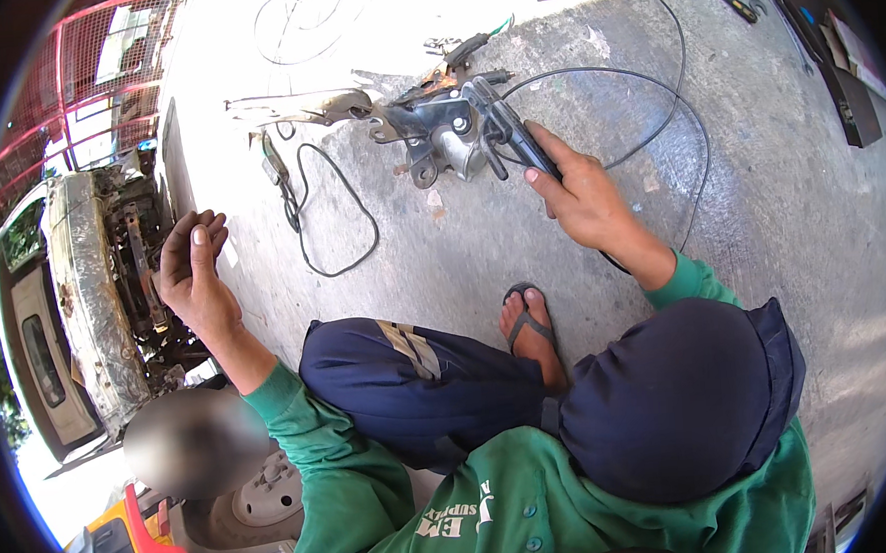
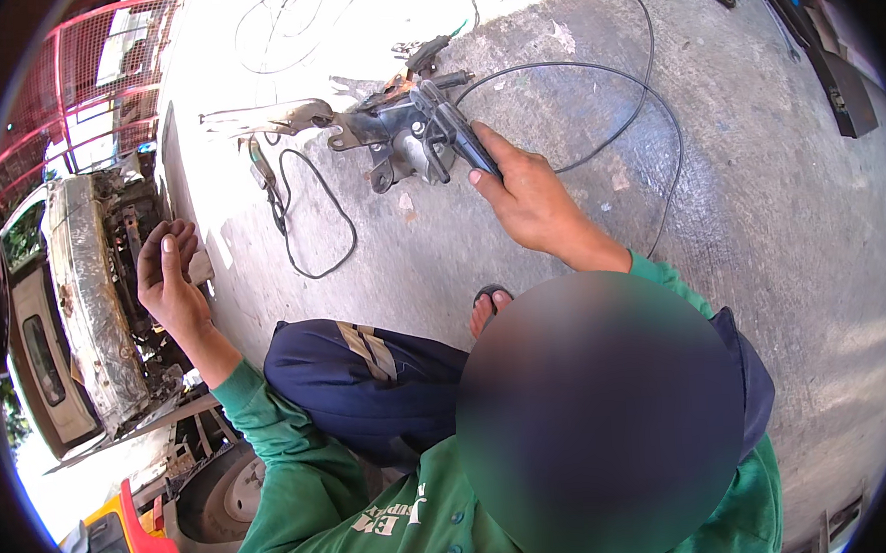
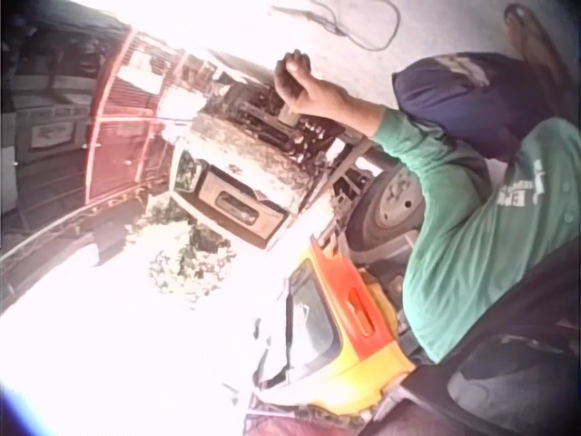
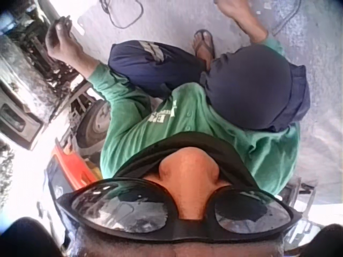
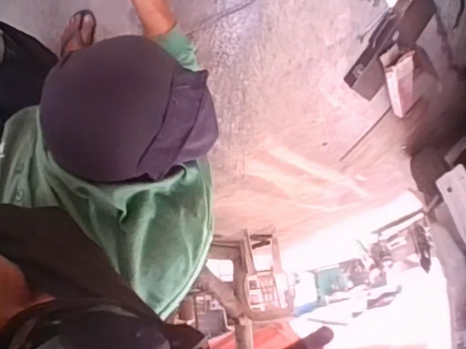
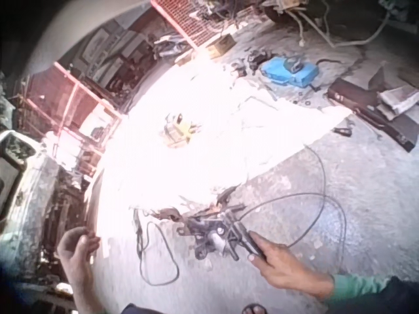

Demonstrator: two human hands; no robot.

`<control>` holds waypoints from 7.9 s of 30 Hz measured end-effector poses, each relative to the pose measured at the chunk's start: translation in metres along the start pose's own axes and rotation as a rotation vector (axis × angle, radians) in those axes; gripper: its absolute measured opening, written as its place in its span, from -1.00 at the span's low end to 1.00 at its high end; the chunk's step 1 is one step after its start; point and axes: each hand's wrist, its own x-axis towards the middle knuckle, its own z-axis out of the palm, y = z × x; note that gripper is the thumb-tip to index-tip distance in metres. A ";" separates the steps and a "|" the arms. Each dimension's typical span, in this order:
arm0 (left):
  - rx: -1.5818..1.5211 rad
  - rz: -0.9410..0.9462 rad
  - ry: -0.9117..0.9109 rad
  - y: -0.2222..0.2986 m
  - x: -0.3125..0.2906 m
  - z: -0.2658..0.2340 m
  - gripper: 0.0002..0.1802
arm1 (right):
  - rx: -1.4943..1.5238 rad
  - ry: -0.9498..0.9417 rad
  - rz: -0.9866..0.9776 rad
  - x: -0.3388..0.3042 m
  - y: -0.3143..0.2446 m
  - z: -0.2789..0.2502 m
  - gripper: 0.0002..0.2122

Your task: The person sits on the floor and uses a welding torch to join metal parts held by a clamp. They adjust the position of the parts and the torch multiple times to weld different sections, creating bright sparks. The person also uses a metal bar to tap the welded area.

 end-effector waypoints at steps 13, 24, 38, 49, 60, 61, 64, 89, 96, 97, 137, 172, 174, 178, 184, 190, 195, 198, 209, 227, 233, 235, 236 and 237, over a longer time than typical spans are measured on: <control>0.767 0.169 -0.327 -0.065 0.066 0.071 -0.11 | 0.053 0.003 0.035 -0.010 -0.013 -0.007 -0.43; 1.565 0.242 -1.079 -0.071 0.207 0.132 -0.49 | 0.045 0.156 0.013 -0.038 -0.006 -0.032 -0.43; 1.453 0.482 -0.997 -0.147 0.205 0.103 -0.67 | 0.043 0.208 -0.039 -0.060 -0.026 -0.066 -0.43; 1.146 0.148 -0.928 -0.228 0.169 0.041 -0.63 | -0.003 -0.005 -0.022 -0.059 -0.085 -0.110 -0.40; 1.012 -0.027 -0.814 -0.282 0.131 0.021 -0.57 | -0.449 -0.083 -0.083 -0.013 -0.241 -0.067 -0.35; 0.991 -0.018 -0.819 -0.286 0.126 0.021 -0.56 | -0.520 -0.103 -0.075 -0.008 -0.245 -0.053 -0.37; 0.928 -0.028 -0.804 -0.279 0.122 0.019 -0.49 | -0.630 -0.180 -0.250 0.005 -0.239 -0.012 -0.39; 0.837 -0.165 -0.659 -0.271 0.010 -0.023 -0.56 | -0.751 -0.051 -0.212 0.022 -0.184 0.104 -0.45; 0.454 -0.256 -0.532 -0.286 -0.008 -0.032 -0.48 | -0.675 -0.066 -0.158 0.040 -0.181 0.107 -0.46; 0.413 -0.243 -0.506 -0.291 -0.011 -0.032 -0.47 | -0.670 -0.065 -0.153 0.040 -0.180 0.105 -0.46; 0.399 -0.188 -0.374 -0.280 -0.018 -0.028 -0.45 | -0.752 -0.126 -0.146 0.058 -0.149 0.121 -0.48; 0.388 -0.222 -0.370 -0.285 -0.021 -0.026 -0.47 | -0.742 -0.111 -0.153 0.057 -0.147 0.123 -0.48; 0.380 -0.230 -0.358 -0.284 -0.022 -0.025 -0.47 | -0.738 -0.113 -0.143 0.057 -0.147 0.123 -0.48; 0.382 -0.223 -0.368 -0.286 -0.022 -0.027 -0.47 | -0.730 -0.123 -0.132 0.058 -0.147 0.123 -0.48; 0.405 -0.233 -0.378 -0.278 -0.019 -0.026 -0.48 | -0.726 -0.114 -0.180 0.058 -0.144 0.124 -0.48; 0.385 -0.223 -0.363 -0.280 -0.021 -0.027 -0.49 | -0.756 -0.131 -0.214 0.058 -0.145 0.125 -0.49; 0.365 -0.211 -0.361 -0.282 -0.021 -0.027 -0.49 | -0.761 -0.128 -0.196 0.058 -0.145 0.124 -0.48; 0.348 -0.216 -0.363 -0.282 -0.021 -0.026 -0.49 | -0.774 -0.135 -0.199 0.057 -0.145 0.124 -0.48; 0.379 -0.239 -0.343 -0.283 -0.023 -0.024 -0.48 | -0.745 -0.136 -0.165 0.058 -0.144 0.124 -0.48; 0.390 -0.227 -0.358 -0.281 -0.022 -0.024 -0.46 | -0.739 -0.134 -0.144 0.061 -0.143 0.123 -0.47; 0.385 -0.229 -0.352 -0.282 -0.022 -0.024 -0.47 | -0.741 -0.134 -0.182 0.060 -0.142 0.123 -0.48; 0.391 -0.214 -0.342 -0.282 -0.023 -0.025 -0.48 | -0.730 -0.133 -0.160 0.060 -0.142 0.123 -0.48; 0.385 -0.217 -0.342 -0.280 -0.023 -0.024 -0.48 | -0.732 -0.133 -0.159 0.060 -0.142 0.123 -0.48; 0.380 -0.220 -0.342 -0.279 -0.023 -0.024 -0.48 | -0.734 -0.134 -0.159 0.060 -0.142 0.123 -0.48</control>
